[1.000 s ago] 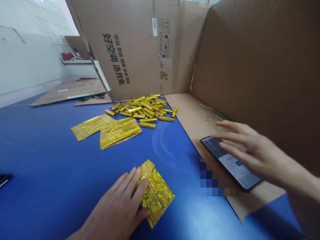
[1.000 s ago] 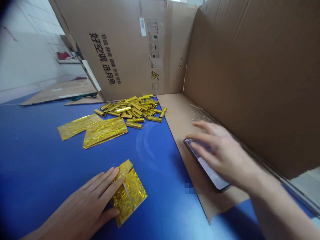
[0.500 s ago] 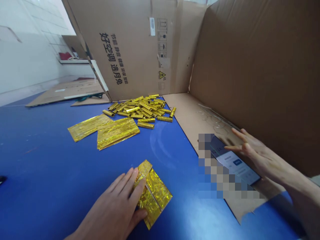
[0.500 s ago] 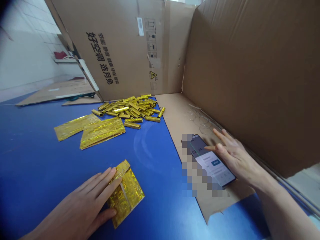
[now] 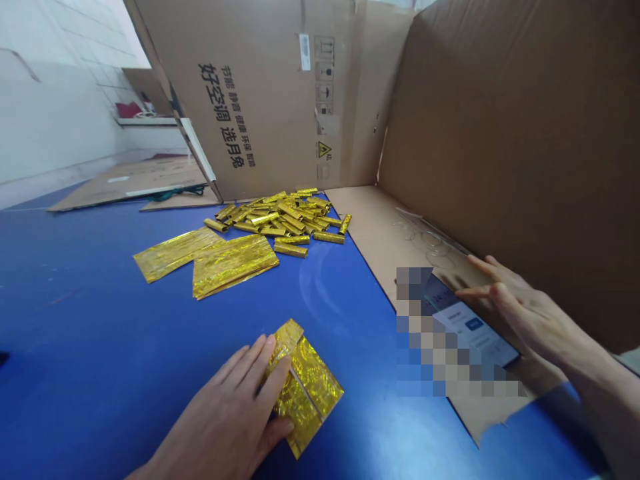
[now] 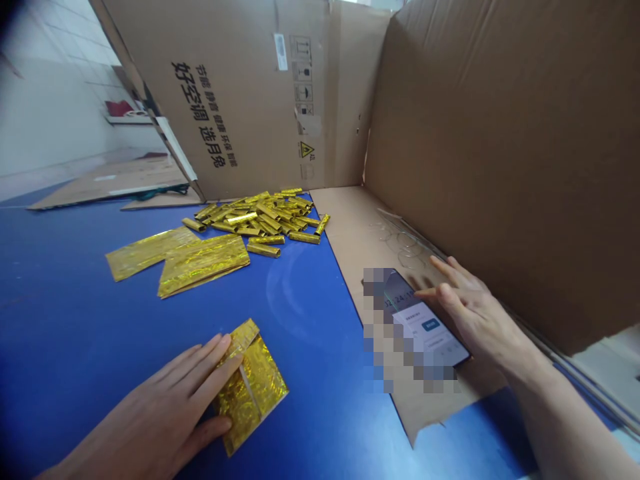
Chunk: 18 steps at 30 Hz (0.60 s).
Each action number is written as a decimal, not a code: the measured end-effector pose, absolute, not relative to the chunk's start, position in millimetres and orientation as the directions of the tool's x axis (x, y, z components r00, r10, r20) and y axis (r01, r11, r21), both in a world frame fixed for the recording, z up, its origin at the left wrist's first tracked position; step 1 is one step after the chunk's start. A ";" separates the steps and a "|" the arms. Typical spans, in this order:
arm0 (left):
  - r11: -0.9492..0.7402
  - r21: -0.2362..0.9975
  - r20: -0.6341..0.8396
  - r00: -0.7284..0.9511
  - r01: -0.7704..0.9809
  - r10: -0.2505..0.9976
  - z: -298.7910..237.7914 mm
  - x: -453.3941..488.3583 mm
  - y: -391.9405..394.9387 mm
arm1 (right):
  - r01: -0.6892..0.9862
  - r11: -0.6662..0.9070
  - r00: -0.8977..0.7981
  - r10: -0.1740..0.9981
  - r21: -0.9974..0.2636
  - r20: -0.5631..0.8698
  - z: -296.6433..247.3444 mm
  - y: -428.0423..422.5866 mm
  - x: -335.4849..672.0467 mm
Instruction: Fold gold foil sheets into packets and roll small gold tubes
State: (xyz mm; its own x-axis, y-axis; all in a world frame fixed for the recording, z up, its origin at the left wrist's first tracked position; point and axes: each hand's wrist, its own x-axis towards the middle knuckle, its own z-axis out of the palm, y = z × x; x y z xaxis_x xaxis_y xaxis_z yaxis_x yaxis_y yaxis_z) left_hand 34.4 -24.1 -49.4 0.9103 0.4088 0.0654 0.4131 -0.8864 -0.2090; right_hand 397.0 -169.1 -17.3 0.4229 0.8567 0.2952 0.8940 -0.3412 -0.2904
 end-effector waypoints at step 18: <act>-0.885 -0.189 0.160 0.902 0.426 0.400 -60.1 29.8 -17.9 | 0.902 -0.228 0.381 0.820 -0.367 0.428 -15.9 -220.0 383.4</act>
